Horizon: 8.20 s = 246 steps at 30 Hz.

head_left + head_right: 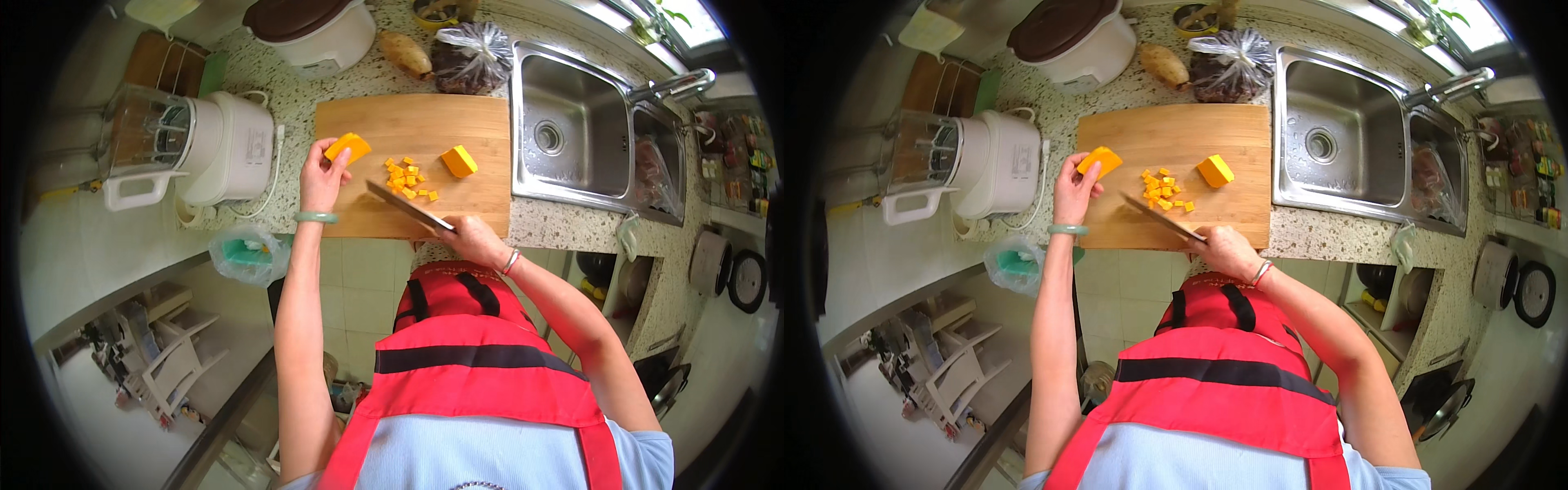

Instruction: The person retrieves a knife and begins peeling a yellow root vegetable on a wooden cutting board. After peeling, they rinse the vegetable under running water in the sink. The person then proceeds to slice the vegetable into thin strips and dices them into small cubes, accumulating a pile of diced pieces on the board.

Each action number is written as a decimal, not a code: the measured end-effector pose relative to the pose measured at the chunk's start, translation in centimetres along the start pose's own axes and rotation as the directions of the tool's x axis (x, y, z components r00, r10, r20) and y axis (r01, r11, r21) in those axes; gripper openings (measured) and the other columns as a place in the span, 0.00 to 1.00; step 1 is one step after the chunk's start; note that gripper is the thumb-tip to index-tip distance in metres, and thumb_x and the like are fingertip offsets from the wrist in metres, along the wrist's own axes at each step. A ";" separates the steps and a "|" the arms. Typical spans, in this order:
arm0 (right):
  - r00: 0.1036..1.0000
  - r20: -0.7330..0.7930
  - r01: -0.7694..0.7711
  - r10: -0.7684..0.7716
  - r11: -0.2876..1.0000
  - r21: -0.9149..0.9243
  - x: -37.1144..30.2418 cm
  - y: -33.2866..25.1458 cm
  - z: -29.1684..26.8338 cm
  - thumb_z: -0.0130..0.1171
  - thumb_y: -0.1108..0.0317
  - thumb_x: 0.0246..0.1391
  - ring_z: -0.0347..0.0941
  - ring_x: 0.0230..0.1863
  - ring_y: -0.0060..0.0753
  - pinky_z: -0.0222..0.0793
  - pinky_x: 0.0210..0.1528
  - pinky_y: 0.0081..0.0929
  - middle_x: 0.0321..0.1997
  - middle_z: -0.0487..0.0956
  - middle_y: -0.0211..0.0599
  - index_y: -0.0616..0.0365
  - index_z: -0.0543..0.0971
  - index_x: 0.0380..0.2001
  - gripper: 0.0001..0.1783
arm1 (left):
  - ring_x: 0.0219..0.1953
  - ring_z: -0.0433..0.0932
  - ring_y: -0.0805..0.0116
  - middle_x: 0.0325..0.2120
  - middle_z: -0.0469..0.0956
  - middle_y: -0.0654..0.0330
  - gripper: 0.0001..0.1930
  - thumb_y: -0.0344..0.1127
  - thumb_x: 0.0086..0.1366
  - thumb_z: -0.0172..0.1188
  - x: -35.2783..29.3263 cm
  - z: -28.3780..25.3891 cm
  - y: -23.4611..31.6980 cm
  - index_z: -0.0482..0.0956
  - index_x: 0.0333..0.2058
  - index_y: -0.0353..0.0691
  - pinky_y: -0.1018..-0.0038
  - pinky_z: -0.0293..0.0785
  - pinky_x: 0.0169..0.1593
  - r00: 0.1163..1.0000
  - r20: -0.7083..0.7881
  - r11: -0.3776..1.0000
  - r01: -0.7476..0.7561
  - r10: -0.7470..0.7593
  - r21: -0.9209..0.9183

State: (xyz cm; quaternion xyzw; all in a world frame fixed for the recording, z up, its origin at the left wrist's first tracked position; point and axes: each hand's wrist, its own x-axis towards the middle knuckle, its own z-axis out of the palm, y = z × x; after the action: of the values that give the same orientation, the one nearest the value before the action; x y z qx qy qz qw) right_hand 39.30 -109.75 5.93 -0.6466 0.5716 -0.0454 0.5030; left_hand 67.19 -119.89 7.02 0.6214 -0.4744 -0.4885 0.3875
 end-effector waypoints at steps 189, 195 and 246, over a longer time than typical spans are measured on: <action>0.959 -0.118 0.182 -0.258 0.878 -0.444 -5.3 -1.1 0.4 0.59 0.66 0.50 0.79 0.32 0.48 0.75 0.32 0.42 0.36 0.80 0.44 0.53 0.70 0.55 0.27 | 0.50 0.72 0.57 0.46 0.74 0.59 0.25 0.36 0.50 0.71 1.7 -0.2 -0.7 0.77 0.49 0.44 0.64 0.70 0.55 0.605 0.775 0.501 -0.736 0.183 0.456; 0.966 -0.211 0.102 -0.147 0.972 -0.210 -7.1 1.7 0.0 0.58 0.67 0.53 0.79 0.33 0.52 0.75 0.35 0.44 0.33 0.81 0.46 0.52 0.74 0.52 0.21 | 0.51 0.72 0.55 0.46 0.74 0.58 0.28 0.34 0.47 0.72 -0.4 0.8 -4.4 0.76 0.49 0.42 0.63 0.70 0.55 0.611 0.710 0.541 -0.751 0.351 0.379; 0.986 -0.156 -0.070 0.056 0.994 -0.088 -2.7 -1.5 0.2 0.53 0.63 0.59 0.76 0.35 0.62 0.72 0.39 0.52 0.29 0.79 0.57 0.53 0.78 0.47 0.15 | 0.41 0.73 0.55 0.35 0.74 0.57 0.15 0.35 0.53 0.70 -8.8 5.9 -8.4 0.75 0.38 0.43 0.62 0.68 0.47 0.829 -0.007 0.617 -0.410 0.559 0.672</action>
State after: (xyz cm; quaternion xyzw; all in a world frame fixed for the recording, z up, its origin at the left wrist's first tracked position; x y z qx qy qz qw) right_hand 39.59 -107.76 8.23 -0.6457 0.6301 -0.0523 0.4281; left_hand 62.61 -109.36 -0.12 0.6117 -0.7180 -0.1008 0.3164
